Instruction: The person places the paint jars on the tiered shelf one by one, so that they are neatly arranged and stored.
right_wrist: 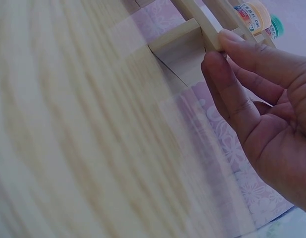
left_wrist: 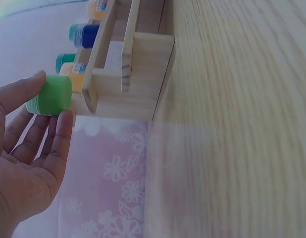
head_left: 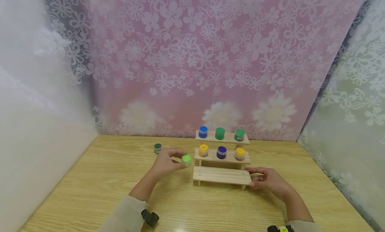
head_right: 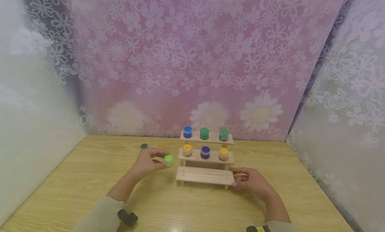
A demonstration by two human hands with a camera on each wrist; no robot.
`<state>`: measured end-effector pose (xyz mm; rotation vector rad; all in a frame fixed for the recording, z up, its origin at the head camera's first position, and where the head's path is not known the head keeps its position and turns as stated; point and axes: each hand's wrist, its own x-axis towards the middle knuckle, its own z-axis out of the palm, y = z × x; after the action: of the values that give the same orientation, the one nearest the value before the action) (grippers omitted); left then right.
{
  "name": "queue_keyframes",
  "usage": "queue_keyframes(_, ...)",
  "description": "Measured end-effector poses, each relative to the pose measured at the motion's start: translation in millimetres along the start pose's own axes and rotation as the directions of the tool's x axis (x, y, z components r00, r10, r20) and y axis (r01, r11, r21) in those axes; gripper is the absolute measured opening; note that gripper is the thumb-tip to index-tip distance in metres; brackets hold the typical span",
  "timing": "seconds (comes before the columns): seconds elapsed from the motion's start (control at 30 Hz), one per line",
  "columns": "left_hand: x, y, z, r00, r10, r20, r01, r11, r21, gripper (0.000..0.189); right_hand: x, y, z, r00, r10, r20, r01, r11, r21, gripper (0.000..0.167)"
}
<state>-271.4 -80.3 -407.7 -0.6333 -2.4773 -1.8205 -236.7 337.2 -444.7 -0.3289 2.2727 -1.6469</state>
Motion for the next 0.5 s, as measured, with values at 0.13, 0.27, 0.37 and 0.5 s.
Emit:
queue_keyframes(0.13, 3.9, 3.9, 7.4, 0.999, 0.027, 0.037, -0.027, 1.000, 0.010, 0.037, -0.5, 0, 1, 1.000, -0.008, 0.002, 0.008, 1.000, 0.007, 0.069)
queue_keyframes(0.27, 8.6, 9.1, 14.5, 0.996, 0.043, 0.072, -0.045, 0.999, 0.024, 0.037, -0.8, 0, 1, 1.000, -0.013, 0.002, 0.013, 1.000, 0.012, 0.069)
queue_keyframes(0.37, 11.1, 13.3, 19.0, 0.995, 0.049, 0.092, -0.051, 0.999, 0.019, 0.036, -0.9, 0, 1, 1.000, -0.012, 0.000, 0.012, 1.000, 0.008, 0.069)
queue_keyframes(0.5, 13.6, 19.4, 25.4, 0.993, 0.054, 0.109, -0.055, 0.998, 0.007, 0.037, -0.9, -1, 2, 1.000, -0.013, -0.005, 0.013, 1.000, 0.005, 0.069)
